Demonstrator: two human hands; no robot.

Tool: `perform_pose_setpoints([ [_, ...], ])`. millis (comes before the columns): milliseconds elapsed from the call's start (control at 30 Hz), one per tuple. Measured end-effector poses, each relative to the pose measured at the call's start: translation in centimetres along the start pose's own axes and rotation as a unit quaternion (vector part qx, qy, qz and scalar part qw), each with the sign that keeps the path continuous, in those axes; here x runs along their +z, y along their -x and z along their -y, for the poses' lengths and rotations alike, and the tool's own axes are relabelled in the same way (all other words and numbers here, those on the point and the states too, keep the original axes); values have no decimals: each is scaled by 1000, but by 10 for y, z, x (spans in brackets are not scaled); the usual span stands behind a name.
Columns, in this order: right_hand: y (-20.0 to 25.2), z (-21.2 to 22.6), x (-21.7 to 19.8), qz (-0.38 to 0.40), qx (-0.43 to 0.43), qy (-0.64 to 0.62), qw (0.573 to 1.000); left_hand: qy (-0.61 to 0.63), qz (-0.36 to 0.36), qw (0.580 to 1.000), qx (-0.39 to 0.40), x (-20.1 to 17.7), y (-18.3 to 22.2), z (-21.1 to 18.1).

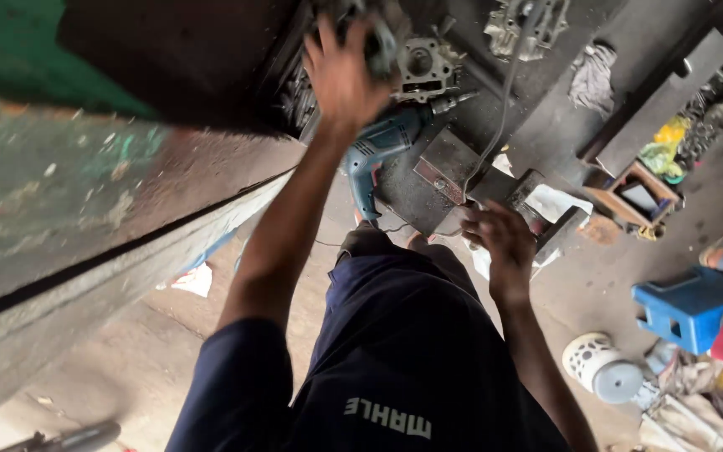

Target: Using a power drill to perform work on a motorcycle engine component.

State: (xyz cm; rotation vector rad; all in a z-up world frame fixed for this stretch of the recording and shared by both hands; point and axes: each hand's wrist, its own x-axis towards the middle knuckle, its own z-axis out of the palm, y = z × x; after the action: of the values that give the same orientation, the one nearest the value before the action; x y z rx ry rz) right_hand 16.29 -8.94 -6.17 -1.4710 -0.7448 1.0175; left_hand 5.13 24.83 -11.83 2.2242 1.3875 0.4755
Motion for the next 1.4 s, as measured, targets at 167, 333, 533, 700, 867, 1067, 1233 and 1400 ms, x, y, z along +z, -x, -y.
perform_pose_setpoints([
  [167, 52, -23, -22, -270, 126, -62, 953, -202, -18, 972, 119, 103, -92, 65],
  [333, 86, -26, -28, -363, 156, -63, 916, -201, 12, 978, 50, 59, -84, 30],
  [533, 108, -36, -32, -422, 166, -93, 887, -175, 2, 968, 180, 73, -49, 10],
  [700, 116, -32, -28, -422, 188, -68, 884, -163, 99, 932, 308, 94, -37, -23],
  [867, 122, -42, -32, -476, 128, -86, 866, -390, 153, 859, 294, 124, -47, -26],
  [1067, 142, -50, -34, -489, 120, -99, 858, -287, 182, 904, 260, 84, -47, -38],
  [1233, 146, -51, -38, -477, 142, -100, 862, -159, 129, 956, 212, 34, -20, -54],
  [1400, 121, -62, -55, -380, 181, -106, 901, -2, 88, 992, 89, -13, 46, -46],
])
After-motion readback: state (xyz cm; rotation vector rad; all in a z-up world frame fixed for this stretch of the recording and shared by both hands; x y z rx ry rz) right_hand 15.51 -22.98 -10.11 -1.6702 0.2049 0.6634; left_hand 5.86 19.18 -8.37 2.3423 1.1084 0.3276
